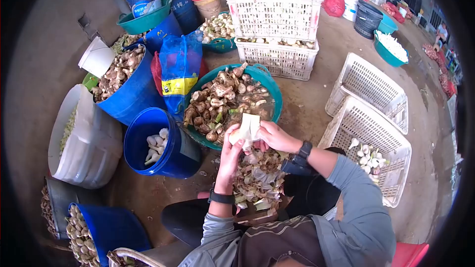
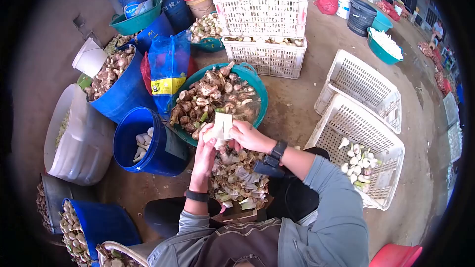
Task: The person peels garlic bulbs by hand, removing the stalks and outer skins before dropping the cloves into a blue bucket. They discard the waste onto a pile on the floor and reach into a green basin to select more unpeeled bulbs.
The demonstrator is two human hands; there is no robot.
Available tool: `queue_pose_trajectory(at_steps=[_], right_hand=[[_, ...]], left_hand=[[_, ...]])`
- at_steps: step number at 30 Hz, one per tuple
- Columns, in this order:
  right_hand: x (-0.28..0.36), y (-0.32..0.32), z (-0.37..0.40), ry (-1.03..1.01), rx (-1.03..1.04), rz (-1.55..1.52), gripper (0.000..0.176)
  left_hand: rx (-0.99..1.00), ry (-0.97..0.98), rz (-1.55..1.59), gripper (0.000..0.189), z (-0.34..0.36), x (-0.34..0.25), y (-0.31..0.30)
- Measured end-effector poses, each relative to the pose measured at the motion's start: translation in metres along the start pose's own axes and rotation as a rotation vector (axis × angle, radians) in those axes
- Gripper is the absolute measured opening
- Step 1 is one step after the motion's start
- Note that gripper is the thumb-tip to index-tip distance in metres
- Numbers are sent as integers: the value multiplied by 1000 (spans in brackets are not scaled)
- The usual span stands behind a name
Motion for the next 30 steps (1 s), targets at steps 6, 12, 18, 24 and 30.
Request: queue_pose_trajectory(at_steps=[6,12,18,24,30], right_hand=[[-31,20,2,388,61,-449,29],[-38,22,-2,160,-27,-336,23],[-26,29,13,481,36,-683,19],[-18,14,-3,-287,-249,67,22],[-25,20,3,367,-35,-603,22]], left_hand=[[-53,287,-266,66,0,9,3],[-15,-315,276,52,-12,22,-13],[-217,545,-589,46,-3,-2,-5],[-254,-42,23,45,-17,17,-5],[-111,331,-313,69,-14,-9,-6]])
Point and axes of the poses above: each hand's wrist, its own z-axis away from the middle knuckle, its own y-axis out of the palm, x = y × z, the point moved 5 cm from there along -z, towards the middle knuckle, and after that the axes turned 14 degrees about -x, right-handed, at the moved point
